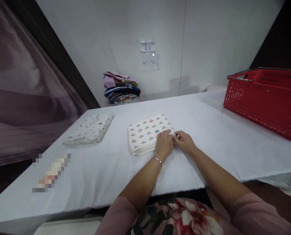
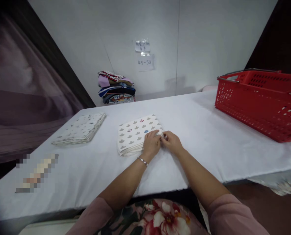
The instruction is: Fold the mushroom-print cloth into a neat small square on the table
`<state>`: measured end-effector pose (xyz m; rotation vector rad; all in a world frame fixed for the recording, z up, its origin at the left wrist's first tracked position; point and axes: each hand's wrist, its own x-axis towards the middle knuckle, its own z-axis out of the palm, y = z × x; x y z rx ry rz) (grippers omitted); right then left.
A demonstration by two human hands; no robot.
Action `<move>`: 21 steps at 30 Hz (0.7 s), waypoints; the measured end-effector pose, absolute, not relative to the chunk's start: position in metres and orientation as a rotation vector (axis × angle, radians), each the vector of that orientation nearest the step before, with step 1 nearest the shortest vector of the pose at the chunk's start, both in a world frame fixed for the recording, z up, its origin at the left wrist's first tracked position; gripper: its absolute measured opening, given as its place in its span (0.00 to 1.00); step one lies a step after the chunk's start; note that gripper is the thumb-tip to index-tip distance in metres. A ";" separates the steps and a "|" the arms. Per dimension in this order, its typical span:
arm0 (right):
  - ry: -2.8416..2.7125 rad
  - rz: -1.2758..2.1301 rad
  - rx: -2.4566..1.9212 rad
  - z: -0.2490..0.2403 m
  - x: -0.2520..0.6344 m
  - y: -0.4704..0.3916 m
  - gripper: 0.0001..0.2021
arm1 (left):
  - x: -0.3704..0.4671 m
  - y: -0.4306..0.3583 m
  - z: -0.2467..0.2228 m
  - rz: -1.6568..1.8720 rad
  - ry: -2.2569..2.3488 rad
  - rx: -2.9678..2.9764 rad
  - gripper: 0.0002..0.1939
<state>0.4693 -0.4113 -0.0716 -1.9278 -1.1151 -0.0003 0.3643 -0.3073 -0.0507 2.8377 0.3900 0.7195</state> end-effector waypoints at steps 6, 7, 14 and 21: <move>-1.016 -0.017 -2.024 -0.070 0.466 -0.409 0.09 | 0.363 -0.303 -0.052 0.718 0.332 2.844 0.10; -1.004 -0.017 -2.034 -0.070 0.465 -0.409 0.09 | 0.362 -0.301 -0.051 0.714 0.323 2.838 0.10; -1.013 -0.030 -2.076 -0.069 0.462 -0.407 0.08 | 0.352 -0.290 -0.047 0.647 0.499 2.851 0.16; -0.977 -0.207 -2.183 -0.066 0.451 -0.399 0.13 | 0.357 -0.290 -0.048 0.598 0.418 2.973 0.08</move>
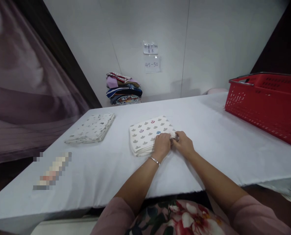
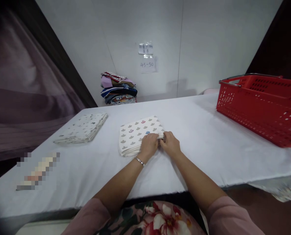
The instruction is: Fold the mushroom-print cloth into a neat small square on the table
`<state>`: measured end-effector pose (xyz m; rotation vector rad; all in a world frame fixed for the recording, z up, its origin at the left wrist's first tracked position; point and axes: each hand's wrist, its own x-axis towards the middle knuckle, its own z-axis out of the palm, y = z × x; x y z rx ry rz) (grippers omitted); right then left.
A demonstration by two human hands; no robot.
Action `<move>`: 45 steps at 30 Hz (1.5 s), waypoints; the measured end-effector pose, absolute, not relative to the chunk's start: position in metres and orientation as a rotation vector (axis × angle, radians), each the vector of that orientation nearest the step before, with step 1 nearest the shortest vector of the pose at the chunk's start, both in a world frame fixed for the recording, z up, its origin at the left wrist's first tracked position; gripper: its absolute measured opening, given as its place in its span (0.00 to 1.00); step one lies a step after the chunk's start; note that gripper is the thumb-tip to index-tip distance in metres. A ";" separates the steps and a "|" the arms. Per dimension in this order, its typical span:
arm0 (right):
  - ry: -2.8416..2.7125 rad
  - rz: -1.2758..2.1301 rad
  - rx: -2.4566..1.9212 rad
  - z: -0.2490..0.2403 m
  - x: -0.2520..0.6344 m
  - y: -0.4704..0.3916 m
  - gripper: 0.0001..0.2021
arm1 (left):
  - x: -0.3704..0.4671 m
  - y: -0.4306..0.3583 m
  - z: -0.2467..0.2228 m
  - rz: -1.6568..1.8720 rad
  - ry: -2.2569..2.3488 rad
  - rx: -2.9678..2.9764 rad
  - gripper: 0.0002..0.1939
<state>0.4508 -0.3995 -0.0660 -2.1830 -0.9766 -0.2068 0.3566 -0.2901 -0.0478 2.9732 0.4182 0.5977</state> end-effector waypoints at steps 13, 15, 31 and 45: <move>-1.045 -0.068 -2.362 -0.066 0.457 -0.410 0.11 | 0.302 -0.257 -0.046 0.566 0.588 3.073 0.11; -1.064 -0.052 -2.408 -0.066 0.457 -0.409 0.15 | 0.278 -0.246 -0.045 0.585 0.644 3.056 0.12; -1.146 -0.117 -2.448 -0.057 0.455 -0.409 0.23 | 0.213 -0.226 -0.046 0.687 0.909 2.793 0.18; -0.923 0.119 -2.174 -0.071 0.464 -0.408 0.24 | 0.206 -0.236 -0.042 0.655 0.916 2.802 0.23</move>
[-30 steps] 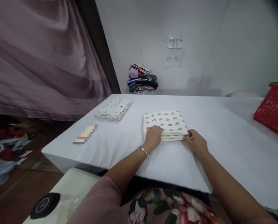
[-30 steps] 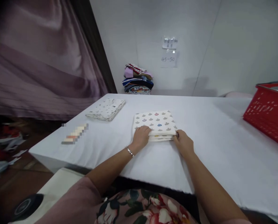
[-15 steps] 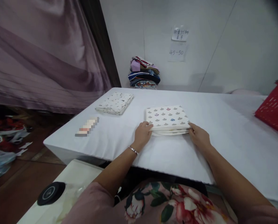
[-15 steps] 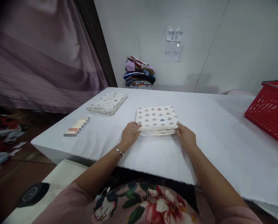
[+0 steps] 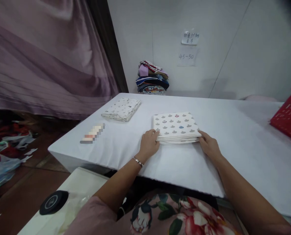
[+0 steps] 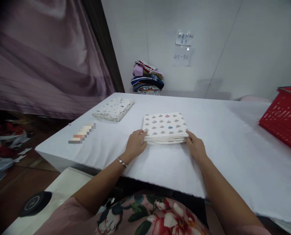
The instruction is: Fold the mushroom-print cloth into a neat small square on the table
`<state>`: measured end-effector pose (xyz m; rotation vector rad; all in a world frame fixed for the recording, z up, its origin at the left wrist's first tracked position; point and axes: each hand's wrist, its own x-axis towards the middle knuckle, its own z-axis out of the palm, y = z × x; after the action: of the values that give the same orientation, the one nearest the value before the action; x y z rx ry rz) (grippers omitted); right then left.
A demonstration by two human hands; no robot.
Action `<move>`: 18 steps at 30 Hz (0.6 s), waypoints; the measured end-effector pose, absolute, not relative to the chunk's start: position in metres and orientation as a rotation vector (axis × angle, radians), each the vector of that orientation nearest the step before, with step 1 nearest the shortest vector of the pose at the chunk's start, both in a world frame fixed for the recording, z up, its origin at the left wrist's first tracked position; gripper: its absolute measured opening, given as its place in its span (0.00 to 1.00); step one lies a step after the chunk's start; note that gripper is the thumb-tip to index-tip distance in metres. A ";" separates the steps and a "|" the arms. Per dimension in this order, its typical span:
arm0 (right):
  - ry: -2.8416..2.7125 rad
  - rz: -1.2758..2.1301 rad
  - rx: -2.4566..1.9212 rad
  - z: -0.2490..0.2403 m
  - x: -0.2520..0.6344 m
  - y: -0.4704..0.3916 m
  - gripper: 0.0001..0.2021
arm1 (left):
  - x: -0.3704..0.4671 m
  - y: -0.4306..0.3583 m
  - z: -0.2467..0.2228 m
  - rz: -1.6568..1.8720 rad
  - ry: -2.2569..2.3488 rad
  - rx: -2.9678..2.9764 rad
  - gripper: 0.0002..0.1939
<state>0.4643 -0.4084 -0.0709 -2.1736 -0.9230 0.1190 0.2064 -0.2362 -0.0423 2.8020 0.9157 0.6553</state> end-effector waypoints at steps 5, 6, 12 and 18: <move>-0.791 0.333 -1.846 -0.055 0.465 -0.398 0.25 | 0.228 -0.256 -0.044 0.724 0.697 3.007 0.31; -0.774 0.365 -1.821 -0.049 0.465 -0.396 0.25 | 0.234 -0.259 -0.046 0.713 0.670 3.024 0.32; -0.772 0.426 -1.733 -0.017 0.466 -0.390 0.24 | 0.262 -0.261 -0.051 0.704 0.697 3.019 0.31; -0.760 0.553 -1.673 -0.003 0.474 -0.384 0.19 | 0.260 -0.255 -0.045 0.692 0.693 2.983 0.22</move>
<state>0.4742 -0.3844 -0.0031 -1.6731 -0.7605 0.5531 0.2598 -0.2552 -0.0448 2.9831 0.6926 0.6918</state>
